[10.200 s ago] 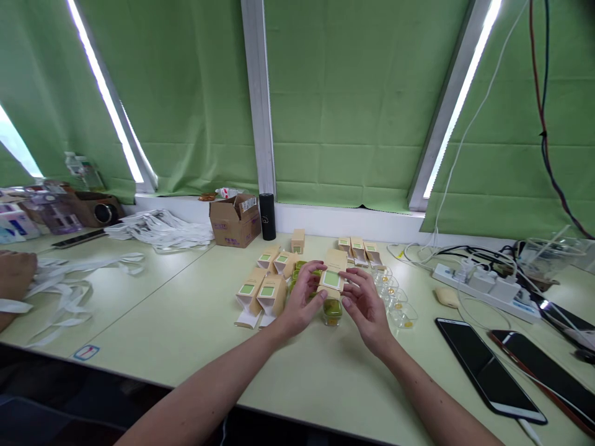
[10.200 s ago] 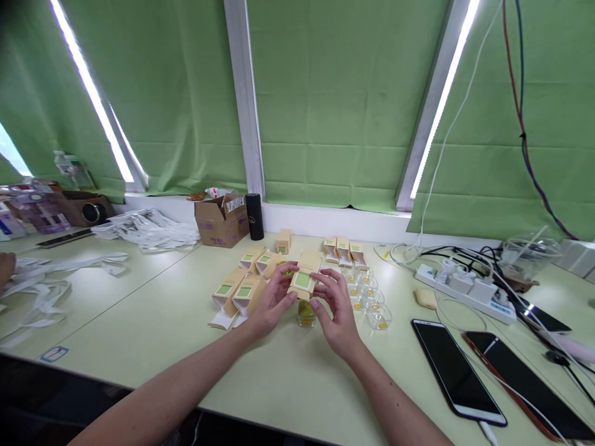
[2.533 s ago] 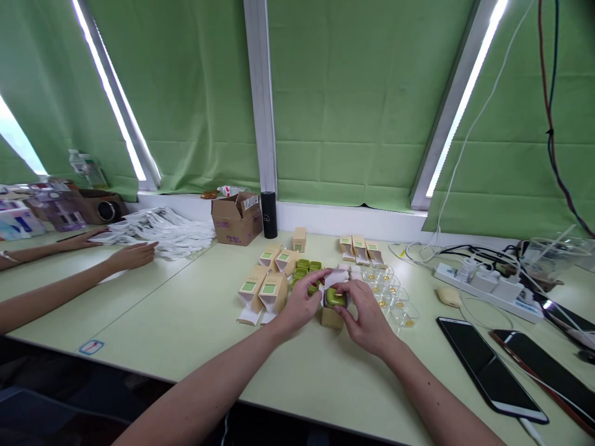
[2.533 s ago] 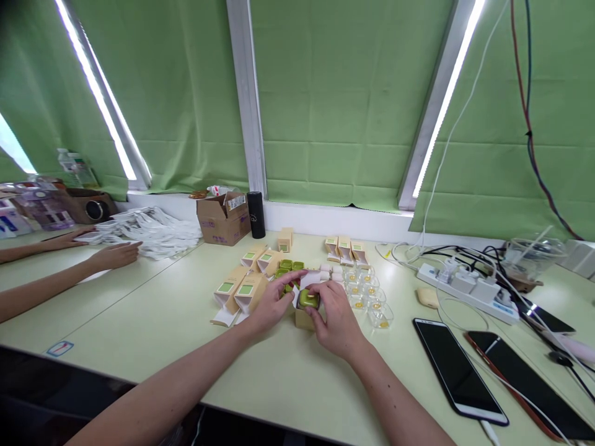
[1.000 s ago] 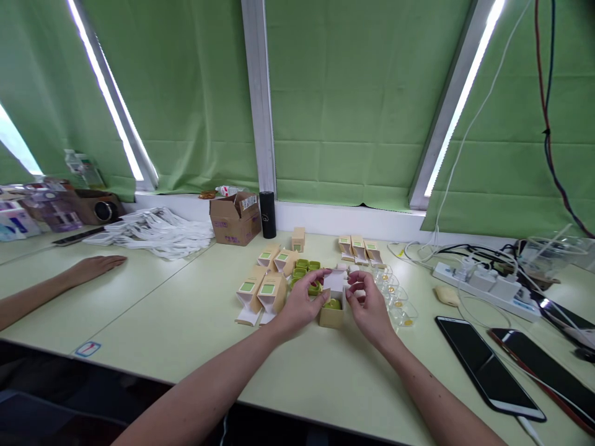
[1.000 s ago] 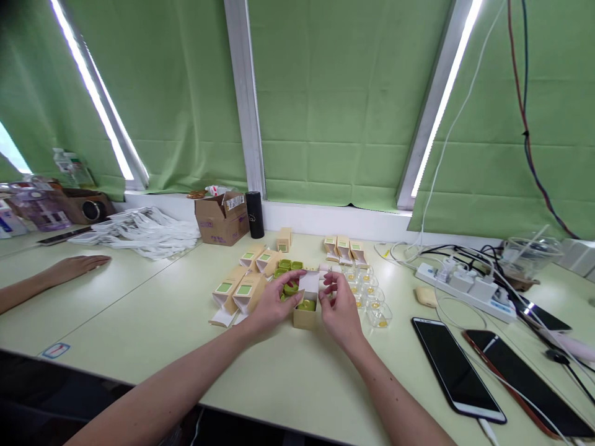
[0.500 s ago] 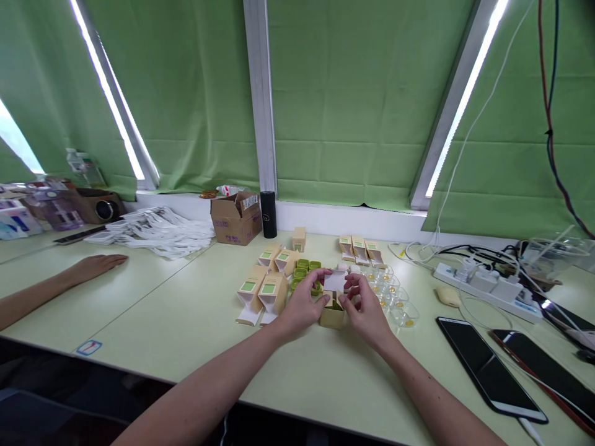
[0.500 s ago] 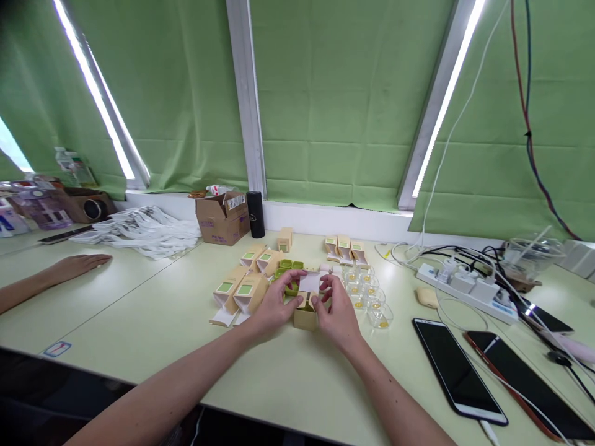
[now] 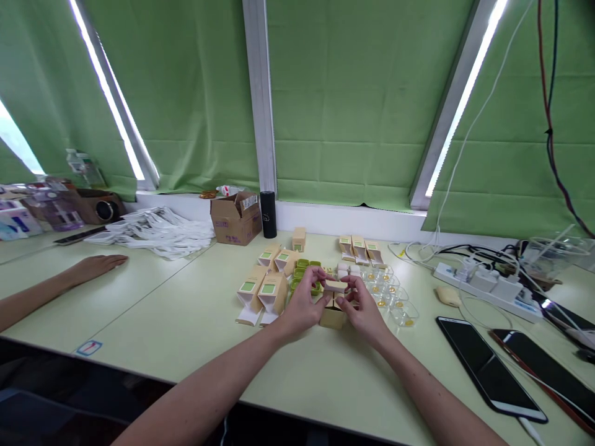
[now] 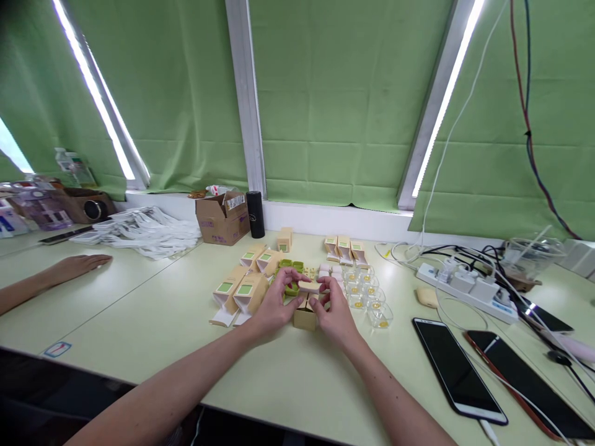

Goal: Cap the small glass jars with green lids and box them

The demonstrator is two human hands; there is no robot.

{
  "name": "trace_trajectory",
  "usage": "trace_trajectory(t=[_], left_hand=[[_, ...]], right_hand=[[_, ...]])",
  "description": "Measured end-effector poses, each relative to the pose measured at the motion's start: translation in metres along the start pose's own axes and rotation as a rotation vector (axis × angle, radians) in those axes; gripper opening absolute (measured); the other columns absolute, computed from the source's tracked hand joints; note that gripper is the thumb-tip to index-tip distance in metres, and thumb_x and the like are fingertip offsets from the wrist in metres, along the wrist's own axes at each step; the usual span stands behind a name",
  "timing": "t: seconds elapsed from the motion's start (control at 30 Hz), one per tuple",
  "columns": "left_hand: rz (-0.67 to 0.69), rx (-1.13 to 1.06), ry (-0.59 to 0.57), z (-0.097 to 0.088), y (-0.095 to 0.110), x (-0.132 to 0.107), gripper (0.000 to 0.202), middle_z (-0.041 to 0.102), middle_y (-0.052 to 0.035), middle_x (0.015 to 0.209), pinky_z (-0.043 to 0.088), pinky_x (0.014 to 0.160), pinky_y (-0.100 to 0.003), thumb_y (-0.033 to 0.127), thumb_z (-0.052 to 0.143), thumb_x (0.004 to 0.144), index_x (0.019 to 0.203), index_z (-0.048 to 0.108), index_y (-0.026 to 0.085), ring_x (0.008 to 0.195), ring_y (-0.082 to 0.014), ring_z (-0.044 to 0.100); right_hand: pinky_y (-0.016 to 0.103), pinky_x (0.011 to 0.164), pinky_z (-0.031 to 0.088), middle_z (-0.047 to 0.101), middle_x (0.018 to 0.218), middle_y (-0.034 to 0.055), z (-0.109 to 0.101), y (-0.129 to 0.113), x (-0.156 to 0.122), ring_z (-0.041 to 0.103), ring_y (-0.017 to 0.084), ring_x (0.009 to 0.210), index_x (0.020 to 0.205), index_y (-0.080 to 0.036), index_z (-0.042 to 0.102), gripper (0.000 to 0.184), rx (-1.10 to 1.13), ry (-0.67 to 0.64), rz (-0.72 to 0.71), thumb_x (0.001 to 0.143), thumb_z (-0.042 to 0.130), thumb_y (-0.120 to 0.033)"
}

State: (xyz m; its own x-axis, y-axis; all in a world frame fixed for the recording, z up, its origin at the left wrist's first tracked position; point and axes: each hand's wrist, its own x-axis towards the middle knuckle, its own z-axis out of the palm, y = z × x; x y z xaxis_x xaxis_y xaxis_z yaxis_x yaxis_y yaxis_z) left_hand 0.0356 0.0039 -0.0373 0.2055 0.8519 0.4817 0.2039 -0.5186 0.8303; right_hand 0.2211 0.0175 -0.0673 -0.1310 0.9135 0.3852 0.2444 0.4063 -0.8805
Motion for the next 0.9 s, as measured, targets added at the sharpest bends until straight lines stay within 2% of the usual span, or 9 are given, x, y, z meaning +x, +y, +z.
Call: trace_trajectory(t=[0.17,0.3,0.4,0.6,0.73,0.9], left_hand=[[0.021,0.024,-0.003,-0.001,0.004,0.0,0.031,0.067,-0.0087,0.12,0.046,0.102,-0.039,0.01,0.063,0.088,0.114,0.052,0.023,0.114,-0.0221,0.061],[0.042,0.073,-0.015,-0.002,0.003,0.002,0.022,0.069,-0.0076,0.114,0.049,0.096,-0.037,0.007,0.062,0.084,0.101,0.059,0.021,0.109,-0.0226,0.063],[0.082,0.084,-0.028,-0.003,0.003,0.002,0.018,0.071,-0.0078,0.113,0.05,0.097,-0.038,0.005,0.059,0.082,0.091,0.059,0.02,0.111,-0.0235,0.065],[0.107,0.118,-0.023,-0.005,0.004,0.003,0.015,0.072,-0.0076,0.106,0.051,0.097,-0.038,0.007,0.059,0.08,0.087,0.061,0.02,0.108,-0.0238,0.067],[0.119,0.124,-0.023,-0.005,0.005,0.004,0.015,0.072,-0.0078,0.106,0.052,0.097,-0.039,0.007,0.058,0.08,0.086,0.062,0.02,0.106,-0.0236,0.067],[0.157,0.134,-0.02,-0.008,0.005,0.004,0.023,0.073,-0.0091,0.11,0.049,0.102,-0.043,0.006,0.053,0.078,0.089,0.065,0.021,0.111,-0.0262,0.066]], right_hand=[[0.03,0.062,0.053,0.057,0.105,0.0039,0.0,-0.001,0.0,0.06,0.016,0.074,0.121,-0.025,0.056,0.036,-0.011,0.005,-0.027,0.088,0.065,-0.038],[0.028,0.059,0.051,0.056,0.103,0.0042,0.0,-0.001,0.0,0.059,0.017,0.074,0.119,-0.024,0.056,0.033,-0.019,0.009,-0.048,0.089,0.063,-0.036],[0.027,0.058,0.05,0.055,0.103,0.0043,-0.001,-0.003,-0.001,0.057,0.017,0.076,0.118,-0.024,0.058,0.031,-0.047,0.013,-0.078,0.088,0.062,-0.031],[0.029,0.062,0.048,0.055,0.094,0.0035,-0.009,-0.017,-0.005,0.057,0.019,0.08,0.104,-0.024,0.064,0.019,-0.056,0.03,-0.225,0.088,0.054,-0.02],[0.032,0.064,0.047,0.057,0.09,0.0042,-0.013,-0.024,-0.008,0.058,0.021,0.082,0.1,-0.024,0.066,0.015,-0.065,0.013,-0.352,0.094,0.052,-0.023],[0.033,0.06,0.044,0.061,0.086,0.0035,-0.012,-0.022,-0.009,0.053,0.019,0.068,0.095,-0.025,0.064,0.009,-0.116,0.001,-0.374,0.096,0.059,-0.031]])
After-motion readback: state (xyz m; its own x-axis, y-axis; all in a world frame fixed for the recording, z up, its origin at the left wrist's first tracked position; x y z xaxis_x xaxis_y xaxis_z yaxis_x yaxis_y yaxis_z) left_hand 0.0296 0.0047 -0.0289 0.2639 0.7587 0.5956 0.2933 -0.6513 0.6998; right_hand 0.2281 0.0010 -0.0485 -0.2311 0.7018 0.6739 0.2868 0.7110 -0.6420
